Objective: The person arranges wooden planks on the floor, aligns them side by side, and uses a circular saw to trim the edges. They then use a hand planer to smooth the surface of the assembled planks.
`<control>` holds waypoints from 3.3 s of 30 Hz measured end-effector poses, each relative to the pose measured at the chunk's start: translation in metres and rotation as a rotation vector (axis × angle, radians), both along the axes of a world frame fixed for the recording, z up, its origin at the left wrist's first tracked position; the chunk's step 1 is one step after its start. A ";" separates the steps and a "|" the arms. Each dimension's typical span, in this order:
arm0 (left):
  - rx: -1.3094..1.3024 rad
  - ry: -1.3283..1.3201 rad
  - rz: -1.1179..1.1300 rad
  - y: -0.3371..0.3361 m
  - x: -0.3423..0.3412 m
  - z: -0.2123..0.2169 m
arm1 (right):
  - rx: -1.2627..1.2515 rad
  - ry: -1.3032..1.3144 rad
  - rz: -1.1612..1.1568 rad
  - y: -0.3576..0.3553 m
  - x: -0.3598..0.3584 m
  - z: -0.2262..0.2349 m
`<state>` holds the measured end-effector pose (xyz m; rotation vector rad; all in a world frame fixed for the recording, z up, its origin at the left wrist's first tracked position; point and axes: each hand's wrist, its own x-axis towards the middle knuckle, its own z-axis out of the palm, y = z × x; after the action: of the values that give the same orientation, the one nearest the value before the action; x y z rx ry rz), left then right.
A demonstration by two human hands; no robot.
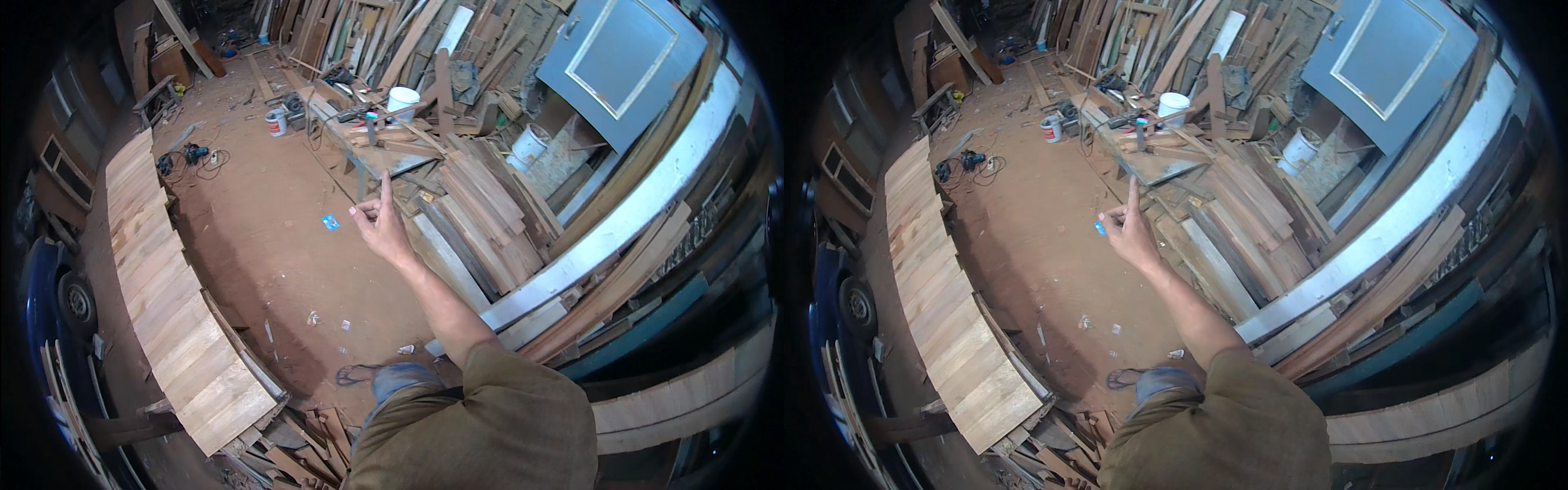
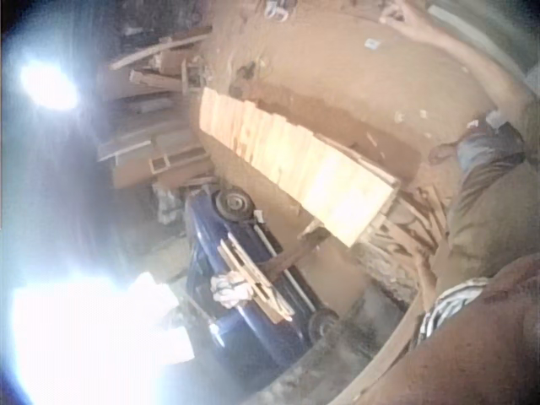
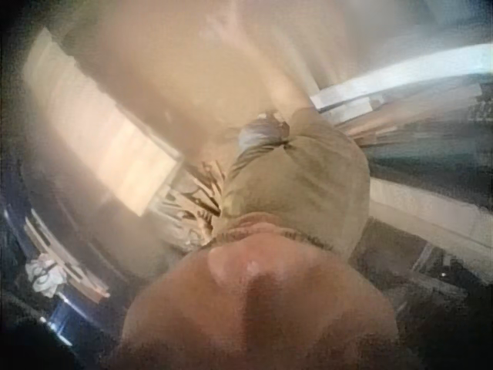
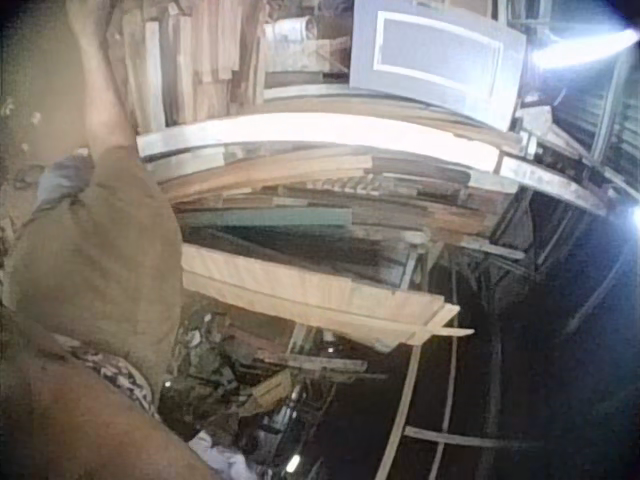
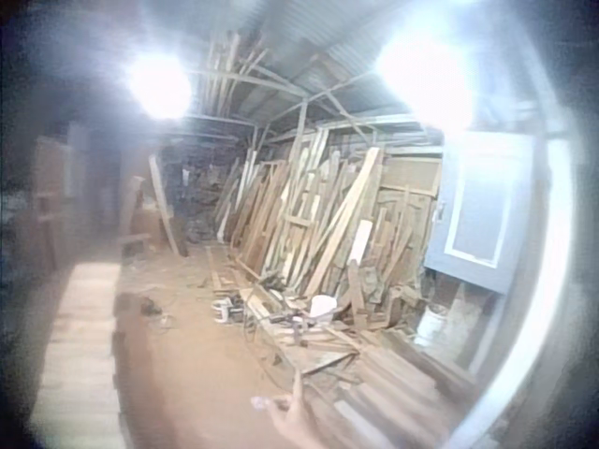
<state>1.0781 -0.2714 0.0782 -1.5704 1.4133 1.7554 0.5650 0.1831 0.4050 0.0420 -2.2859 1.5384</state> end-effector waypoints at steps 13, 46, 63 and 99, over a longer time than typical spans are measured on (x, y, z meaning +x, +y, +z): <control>0.039 -0.040 -0.182 -0.005 0.015 0.001 | 0.008 -0.101 -0.449 0.140 0.129 -0.040; 0.044 0.062 -0.508 0.069 -0.070 0.003 | 0.137 -0.191 -1.129 0.389 0.340 -0.045; 0.080 -0.092 -0.569 0.138 -0.118 0.052 | -0.449 -0.048 -0.916 0.610 0.327 0.041; -0.148 0.168 -0.480 0.202 0.032 0.019 | 0.047 0.073 -1.214 0.533 0.274 0.000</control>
<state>1.1100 -0.0696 0.0969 -1.0422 1.8525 1.5416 0.8386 0.7160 0.4052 -1.0390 -1.6511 0.7791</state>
